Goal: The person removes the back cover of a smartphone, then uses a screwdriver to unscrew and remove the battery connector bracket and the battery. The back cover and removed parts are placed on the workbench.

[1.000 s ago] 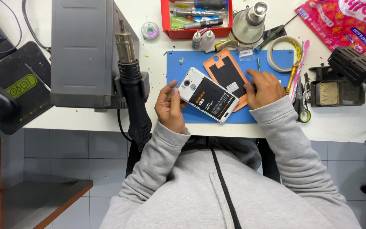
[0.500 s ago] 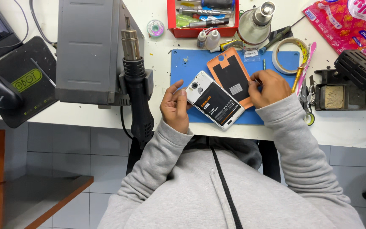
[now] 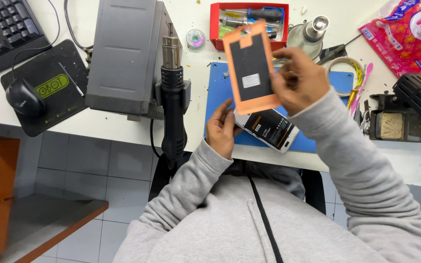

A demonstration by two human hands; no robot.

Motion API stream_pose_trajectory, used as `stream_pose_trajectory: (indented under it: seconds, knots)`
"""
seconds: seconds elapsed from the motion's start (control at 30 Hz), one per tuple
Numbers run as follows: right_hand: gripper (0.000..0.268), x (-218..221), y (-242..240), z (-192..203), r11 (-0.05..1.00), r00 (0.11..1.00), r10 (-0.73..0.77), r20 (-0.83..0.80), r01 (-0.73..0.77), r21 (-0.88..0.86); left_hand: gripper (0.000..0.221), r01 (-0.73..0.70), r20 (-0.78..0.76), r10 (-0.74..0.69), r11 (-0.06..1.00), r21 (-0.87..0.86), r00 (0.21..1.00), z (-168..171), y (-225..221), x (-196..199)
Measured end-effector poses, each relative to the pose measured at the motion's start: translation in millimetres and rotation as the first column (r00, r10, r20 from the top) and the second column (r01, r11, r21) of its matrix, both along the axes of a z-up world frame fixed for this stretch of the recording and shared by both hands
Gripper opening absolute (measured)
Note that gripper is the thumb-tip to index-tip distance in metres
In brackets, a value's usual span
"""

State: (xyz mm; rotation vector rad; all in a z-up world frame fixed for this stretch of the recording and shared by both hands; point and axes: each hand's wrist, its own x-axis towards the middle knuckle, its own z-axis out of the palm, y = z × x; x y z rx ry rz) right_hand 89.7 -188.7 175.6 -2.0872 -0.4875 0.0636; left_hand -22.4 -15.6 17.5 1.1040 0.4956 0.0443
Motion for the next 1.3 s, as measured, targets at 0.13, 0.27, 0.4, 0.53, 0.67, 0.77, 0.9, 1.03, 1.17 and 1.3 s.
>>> stream_pose_trajectory:
  seconds: [0.13,0.27,0.4,0.53,0.67,0.77,0.9,1.03,1.17,1.3]
  knots:
    - [0.042,12.5,38.2,-63.6,0.997,0.998,0.040,0.042,-0.037,-0.073,0.036,-0.015,0.184,0.004,0.998,0.055,0.983,-47.4,-4.6,-5.3]
    - [0.034,22.3,66.7,-93.4,0.974,0.996,0.092,0.001,-0.089,-0.209,0.035,0.007,0.139,-0.013,0.999,0.045,0.990,-31.7,-3.6,-7.0]
    - [0.022,39.1,82.7,-115.2,0.901,0.992,0.093,-0.085,-0.120,-0.416,0.034,0.032,0.131,-0.037,0.999,0.035,0.991,-6.9,-3.0,-11.6]
    - [0.034,58.9,86.7,-143.1,0.729,0.987,0.054,-0.150,-0.142,-0.670,0.036,0.056,0.131,-0.062,0.997,0.045,0.989,12.9,-0.8,-12.5]
    - [0.034,43.4,57.4,-105.9,0.755,0.993,0.108,-0.045,-0.111,-0.646,0.040,0.047,0.123,-0.040,0.998,-0.050,0.992,4.5,-5.7,-18.8]
    - [0.035,16.3,22.7,-61.3,0.880,0.979,0.179,0.102,-0.113,-0.461,0.042,0.034,0.104,-0.021,0.991,-0.126,0.994,3.3,-13.2,-25.7]
    - [0.058,-16.3,-22.0,-21.7,0.885,0.980,0.197,0.014,-0.171,-0.433,0.046,-0.053,0.185,0.091,0.978,-0.200,0.979,-31.2,-13.2,-15.8]
    - [0.100,-37.6,-59.4,-33.0,0.814,0.979,0.175,0.106,-0.083,-0.575,0.048,-0.098,0.245,0.153,0.970,-0.224,0.957,-23.8,-4.2,1.7]
    - [0.109,-42.9,-69.1,-64.9,0.770,0.965,0.150,0.214,0.021,-0.637,0.050,-0.091,0.301,0.153,0.973,-0.213,0.941,-23.8,-0.6,12.4]
    - [0.103,-42.4,-74.9,-101.4,0.773,0.938,0.144,0.314,0.092,-0.627,0.050,-0.075,0.313,0.135,0.978,-0.197,0.940,-29.3,0.9,17.3]
